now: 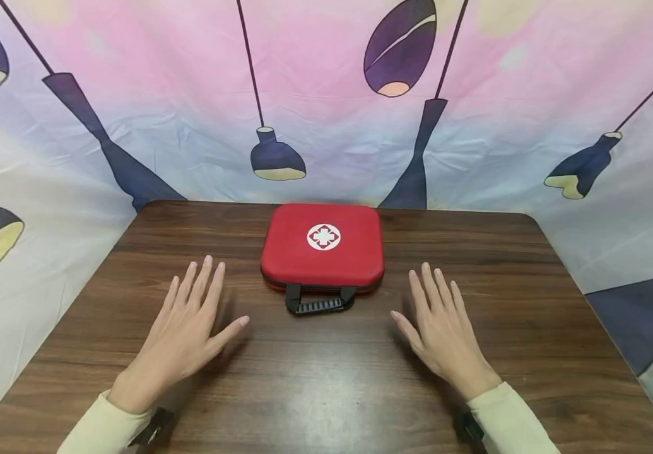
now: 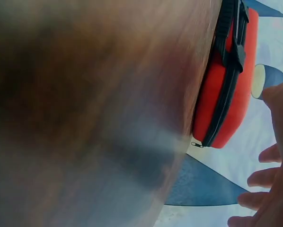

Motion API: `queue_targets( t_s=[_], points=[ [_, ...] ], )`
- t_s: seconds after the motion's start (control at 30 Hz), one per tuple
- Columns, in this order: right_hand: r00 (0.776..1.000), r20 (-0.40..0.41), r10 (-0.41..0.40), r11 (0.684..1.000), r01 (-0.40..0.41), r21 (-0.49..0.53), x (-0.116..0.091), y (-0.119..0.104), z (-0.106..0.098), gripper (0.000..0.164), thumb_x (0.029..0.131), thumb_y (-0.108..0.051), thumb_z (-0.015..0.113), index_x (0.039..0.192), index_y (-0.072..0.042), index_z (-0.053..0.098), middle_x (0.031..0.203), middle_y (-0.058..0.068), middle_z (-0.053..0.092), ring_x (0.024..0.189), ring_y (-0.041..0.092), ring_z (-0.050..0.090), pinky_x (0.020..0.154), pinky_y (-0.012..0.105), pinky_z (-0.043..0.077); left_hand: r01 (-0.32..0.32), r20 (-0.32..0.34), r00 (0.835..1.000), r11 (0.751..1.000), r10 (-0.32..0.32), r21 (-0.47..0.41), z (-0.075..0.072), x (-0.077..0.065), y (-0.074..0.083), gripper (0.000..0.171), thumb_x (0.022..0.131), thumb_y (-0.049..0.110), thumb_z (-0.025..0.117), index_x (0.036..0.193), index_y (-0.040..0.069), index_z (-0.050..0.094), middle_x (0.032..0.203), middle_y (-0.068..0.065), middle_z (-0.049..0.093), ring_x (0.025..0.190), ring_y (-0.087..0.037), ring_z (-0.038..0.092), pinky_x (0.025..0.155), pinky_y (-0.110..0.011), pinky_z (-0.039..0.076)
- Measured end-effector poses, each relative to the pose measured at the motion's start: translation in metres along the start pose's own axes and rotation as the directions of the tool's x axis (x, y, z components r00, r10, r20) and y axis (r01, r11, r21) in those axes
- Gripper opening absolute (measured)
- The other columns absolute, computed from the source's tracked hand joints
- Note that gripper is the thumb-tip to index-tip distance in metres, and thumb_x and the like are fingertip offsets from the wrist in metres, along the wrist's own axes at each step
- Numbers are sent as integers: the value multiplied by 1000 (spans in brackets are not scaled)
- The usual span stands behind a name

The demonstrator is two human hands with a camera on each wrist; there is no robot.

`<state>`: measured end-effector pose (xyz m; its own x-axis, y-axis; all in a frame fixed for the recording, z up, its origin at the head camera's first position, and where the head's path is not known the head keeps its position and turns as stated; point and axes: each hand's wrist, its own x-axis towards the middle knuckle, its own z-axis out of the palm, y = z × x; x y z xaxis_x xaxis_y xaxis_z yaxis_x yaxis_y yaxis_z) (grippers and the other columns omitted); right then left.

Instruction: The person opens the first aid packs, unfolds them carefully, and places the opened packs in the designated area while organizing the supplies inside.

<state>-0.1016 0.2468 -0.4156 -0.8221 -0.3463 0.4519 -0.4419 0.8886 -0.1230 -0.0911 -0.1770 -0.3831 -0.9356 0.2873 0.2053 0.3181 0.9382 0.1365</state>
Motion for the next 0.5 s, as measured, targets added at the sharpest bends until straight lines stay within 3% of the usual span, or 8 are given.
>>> queue_targets(
  t_s=[0.27, 0.5],
  points=[
    [1000, 17, 17, 996, -18, 91, 20, 13, 7, 72, 99, -35, 65, 152, 5, 38, 154, 30, 37, 139, 50, 39, 115, 61, 28, -53, 32, 998, 998, 54, -39, -8, 31, 5, 97, 97, 66, 50, 163, 8, 11, 169, -16, 5, 154, -39, 2, 122, -59, 7],
    [999, 44, 23, 988, -30, 155, 46, 27, 15, 65, 100, -27, 65, 149, 8, 40, 153, 32, 38, 137, 49, 42, 108, 66, 34, -118, 36, 992, 992, 120, -46, -6, 67, 12, 92, 98, 63, 51, 161, 4, 21, 168, -18, 13, 154, -42, 6, 123, -57, 9]
  ],
)
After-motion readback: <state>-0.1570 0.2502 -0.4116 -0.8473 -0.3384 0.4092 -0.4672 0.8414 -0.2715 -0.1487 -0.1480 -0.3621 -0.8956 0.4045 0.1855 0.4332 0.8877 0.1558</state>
